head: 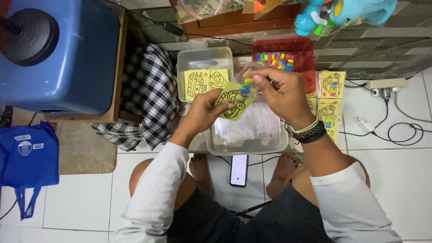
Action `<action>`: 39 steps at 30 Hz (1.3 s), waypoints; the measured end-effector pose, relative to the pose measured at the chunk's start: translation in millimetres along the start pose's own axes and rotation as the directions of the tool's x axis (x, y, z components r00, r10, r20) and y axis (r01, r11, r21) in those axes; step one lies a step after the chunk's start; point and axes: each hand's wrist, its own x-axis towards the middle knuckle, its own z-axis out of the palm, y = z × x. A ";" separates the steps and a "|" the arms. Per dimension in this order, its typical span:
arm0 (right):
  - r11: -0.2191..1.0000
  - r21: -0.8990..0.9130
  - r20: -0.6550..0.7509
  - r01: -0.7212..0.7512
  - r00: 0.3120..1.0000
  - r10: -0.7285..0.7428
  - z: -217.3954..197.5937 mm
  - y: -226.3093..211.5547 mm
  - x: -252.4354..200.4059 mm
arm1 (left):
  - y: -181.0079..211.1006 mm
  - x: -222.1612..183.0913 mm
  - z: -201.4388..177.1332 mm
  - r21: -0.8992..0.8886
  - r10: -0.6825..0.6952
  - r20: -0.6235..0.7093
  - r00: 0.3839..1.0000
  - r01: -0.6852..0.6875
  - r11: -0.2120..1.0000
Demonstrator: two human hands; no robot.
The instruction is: Packing sand art cards and colored sand packets into plastic bags to create kits.
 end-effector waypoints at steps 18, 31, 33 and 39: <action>0.913 -0.205 -0.018 0.354 0.931 -0.365 -5.3 -1.2 5.5 | -1.9 1.0 3.0 -0.229 -0.040 0.093 0.995 0.061 0.972; 0.897 -0.300 0.051 0.325 0.944 -0.325 -5.1 -2.2 2.5 | 4.9 1.6 2.4 -0.271 -0.036 0.080 0.996 0.057 0.961; 0.895 -0.311 0.041 0.320 0.945 -0.323 -4.2 -2.9 2.1 | 7.1 1.3 3.4 -0.297 -0.041 0.074 0.996 0.061 0.953; 0.891 -0.315 0.052 0.326 0.944 -0.326 -6.0 3.9 3.0 | 6.0 3.8 6.7 -0.308 -0.026 0.065 0.998 0.045 0.950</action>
